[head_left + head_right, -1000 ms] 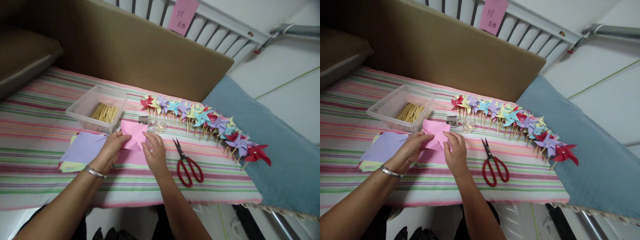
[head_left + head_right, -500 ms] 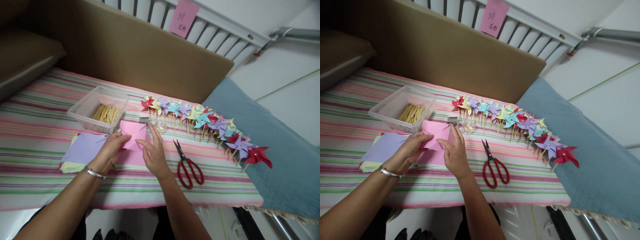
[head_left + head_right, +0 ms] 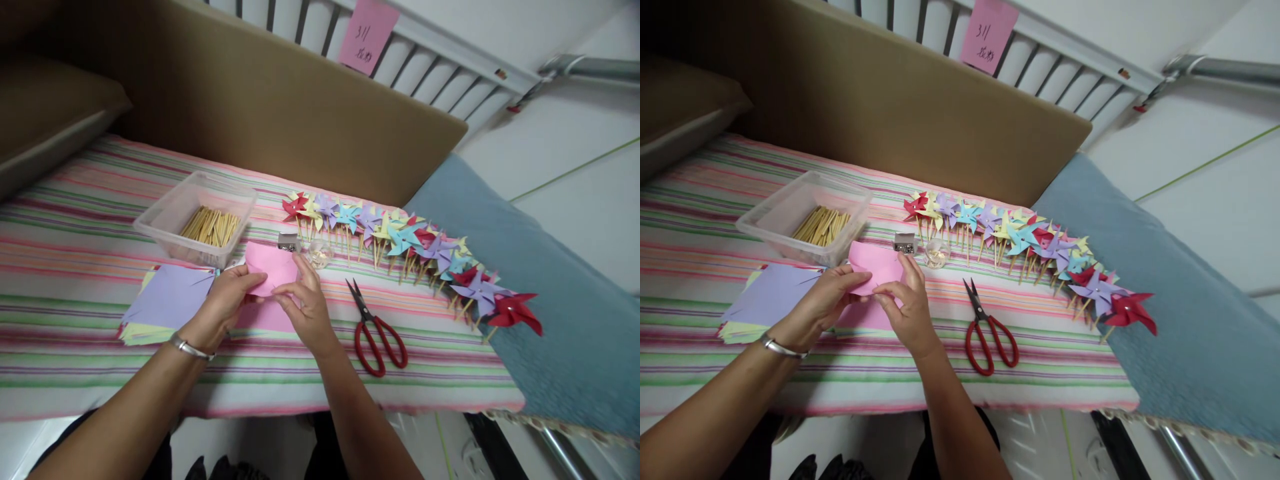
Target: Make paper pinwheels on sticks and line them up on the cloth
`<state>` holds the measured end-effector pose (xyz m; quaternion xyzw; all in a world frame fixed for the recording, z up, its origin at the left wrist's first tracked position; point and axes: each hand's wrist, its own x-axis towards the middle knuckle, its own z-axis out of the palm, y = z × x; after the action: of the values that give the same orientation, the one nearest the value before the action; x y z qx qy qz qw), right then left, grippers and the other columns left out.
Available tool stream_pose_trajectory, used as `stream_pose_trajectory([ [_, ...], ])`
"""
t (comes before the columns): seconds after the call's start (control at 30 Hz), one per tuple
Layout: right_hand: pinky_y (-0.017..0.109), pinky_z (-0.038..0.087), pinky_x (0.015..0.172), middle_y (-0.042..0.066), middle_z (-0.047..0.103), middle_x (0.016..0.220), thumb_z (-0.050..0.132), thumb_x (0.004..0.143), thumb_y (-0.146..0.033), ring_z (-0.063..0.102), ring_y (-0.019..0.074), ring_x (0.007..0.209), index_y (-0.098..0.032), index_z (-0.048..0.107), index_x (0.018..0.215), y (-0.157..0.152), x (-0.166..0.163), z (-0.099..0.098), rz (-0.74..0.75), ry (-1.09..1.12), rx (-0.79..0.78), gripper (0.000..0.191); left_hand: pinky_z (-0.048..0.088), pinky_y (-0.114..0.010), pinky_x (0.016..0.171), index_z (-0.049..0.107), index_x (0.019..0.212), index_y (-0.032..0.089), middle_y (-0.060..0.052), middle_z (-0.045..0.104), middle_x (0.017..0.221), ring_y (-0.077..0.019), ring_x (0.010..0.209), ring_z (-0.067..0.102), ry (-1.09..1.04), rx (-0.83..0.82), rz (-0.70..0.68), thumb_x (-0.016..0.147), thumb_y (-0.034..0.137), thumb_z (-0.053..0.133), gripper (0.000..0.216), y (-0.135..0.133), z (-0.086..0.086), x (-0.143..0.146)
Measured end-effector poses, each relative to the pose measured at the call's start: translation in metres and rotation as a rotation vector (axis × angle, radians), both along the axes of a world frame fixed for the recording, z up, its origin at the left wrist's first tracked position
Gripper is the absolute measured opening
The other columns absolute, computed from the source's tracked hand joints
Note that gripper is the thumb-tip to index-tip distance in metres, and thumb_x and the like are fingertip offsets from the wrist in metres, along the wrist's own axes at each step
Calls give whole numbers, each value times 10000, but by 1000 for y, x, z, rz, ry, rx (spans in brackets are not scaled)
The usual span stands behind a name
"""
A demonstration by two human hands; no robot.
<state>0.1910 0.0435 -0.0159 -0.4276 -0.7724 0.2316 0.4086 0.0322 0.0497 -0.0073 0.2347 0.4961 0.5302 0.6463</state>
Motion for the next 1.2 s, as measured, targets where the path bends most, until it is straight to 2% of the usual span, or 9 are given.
stream_pose_trajectory([
  [0.13,424,227,1122,86,363,1472,586,839,-264,280,219,1382,-208,659,791,-2,-3,2,-46,82,-112,104,441,-224,483,603,621,142,38,593,548,-96,472,537,5,27,-30,532,256,783,231,0,-5,5],
  [0.37,424,224,1114,90,374,1470,564,841,-259,292,224,1375,-199,555,684,-4,-2,10,-47,117,-152,168,442,-240,523,644,697,126,9,625,595,-104,498,549,82,88,-63,566,280,765,235,-2,-9,11],
  [0.57,441,218,1110,99,425,1435,575,829,-268,281,230,1375,-199,584,692,-4,0,9,-75,28,-195,154,385,-225,514,620,639,135,39,582,552,-92,503,486,147,129,-28,585,268,738,186,-1,-14,10],
  [0.73,432,233,1108,92,471,1398,652,764,-266,328,237,1350,-207,640,702,-2,-3,7,-172,73,-238,86,351,-217,511,635,643,135,38,591,564,-87,503,466,221,142,-55,576,262,729,172,-2,-13,12],
  [0.9,435,250,1101,97,500,1368,649,764,-256,345,240,1338,-208,660,692,-2,-3,5,-222,78,-269,88,367,-220,536,663,675,136,24,621,599,-95,520,490,186,130,-76,574,271,733,182,-2,-13,14],
  [1.2,443,271,1088,116,536,1327,643,769,-256,379,250,1313,-199,648,665,-1,-4,4,-258,10,-230,119,381,-221,553,702,686,149,3,660,627,-104,538,518,167,130,-101,568,254,754,166,-2,-14,15],
])
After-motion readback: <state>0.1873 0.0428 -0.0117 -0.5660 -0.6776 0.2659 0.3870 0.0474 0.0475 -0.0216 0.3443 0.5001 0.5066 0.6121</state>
